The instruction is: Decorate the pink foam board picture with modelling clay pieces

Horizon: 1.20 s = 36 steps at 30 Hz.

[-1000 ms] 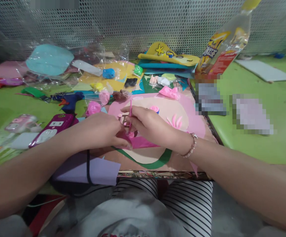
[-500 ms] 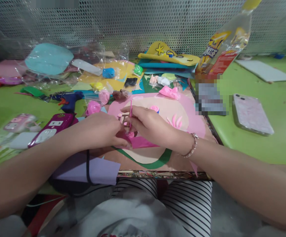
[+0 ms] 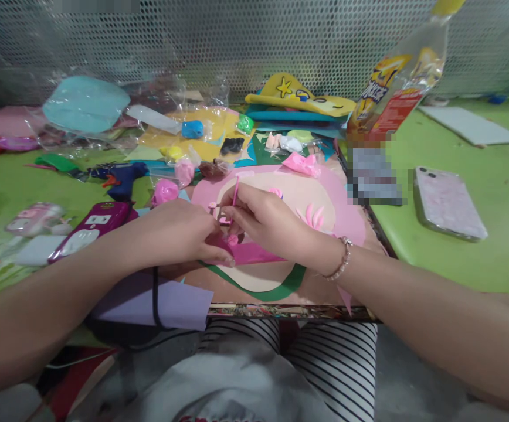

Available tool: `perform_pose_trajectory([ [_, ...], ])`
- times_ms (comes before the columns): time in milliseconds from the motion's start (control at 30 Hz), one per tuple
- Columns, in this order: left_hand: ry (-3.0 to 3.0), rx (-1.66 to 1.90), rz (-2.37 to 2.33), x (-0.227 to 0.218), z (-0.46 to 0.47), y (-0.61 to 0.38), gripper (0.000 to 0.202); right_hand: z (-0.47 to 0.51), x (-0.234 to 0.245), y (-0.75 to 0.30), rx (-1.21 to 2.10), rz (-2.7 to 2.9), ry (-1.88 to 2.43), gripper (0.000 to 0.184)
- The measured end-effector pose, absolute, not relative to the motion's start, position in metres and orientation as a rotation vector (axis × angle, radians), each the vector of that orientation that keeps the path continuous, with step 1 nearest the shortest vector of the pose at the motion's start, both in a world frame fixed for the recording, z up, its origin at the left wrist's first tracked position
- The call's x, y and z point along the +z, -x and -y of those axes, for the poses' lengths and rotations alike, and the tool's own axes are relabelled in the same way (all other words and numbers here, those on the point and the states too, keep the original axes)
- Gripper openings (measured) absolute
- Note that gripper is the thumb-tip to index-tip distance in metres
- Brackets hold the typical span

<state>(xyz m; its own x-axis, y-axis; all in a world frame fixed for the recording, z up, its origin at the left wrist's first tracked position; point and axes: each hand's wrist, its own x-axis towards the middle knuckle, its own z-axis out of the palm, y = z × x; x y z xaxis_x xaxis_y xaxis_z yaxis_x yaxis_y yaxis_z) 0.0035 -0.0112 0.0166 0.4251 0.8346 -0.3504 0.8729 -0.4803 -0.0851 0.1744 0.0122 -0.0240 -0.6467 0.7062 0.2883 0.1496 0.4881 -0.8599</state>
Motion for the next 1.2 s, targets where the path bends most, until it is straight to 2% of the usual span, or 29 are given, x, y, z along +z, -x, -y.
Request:
perform_pose_trajectory([
  [633, -2.552, -0.532, -1.539, 0.0187, 0.0120, -0.0046, 0.054, -0.0105, -0.0203, -0.1751, 1.079, 2.120, 0.704, 0.008],
  [833, -2.557, -0.557, -1.554, 0.0208, 0.0132, -0.0065, 0.041, -0.0107, -0.0184, -0.1786, 0.977, 2.166, 0.701, 0.010],
  [1200, -2.553, -0.516, -1.563, 0.0204, 0.0140, -0.0059, 0.041, -0.0084, -0.0195, -0.1814, 0.801, 2.290, 0.608, 0.015],
])
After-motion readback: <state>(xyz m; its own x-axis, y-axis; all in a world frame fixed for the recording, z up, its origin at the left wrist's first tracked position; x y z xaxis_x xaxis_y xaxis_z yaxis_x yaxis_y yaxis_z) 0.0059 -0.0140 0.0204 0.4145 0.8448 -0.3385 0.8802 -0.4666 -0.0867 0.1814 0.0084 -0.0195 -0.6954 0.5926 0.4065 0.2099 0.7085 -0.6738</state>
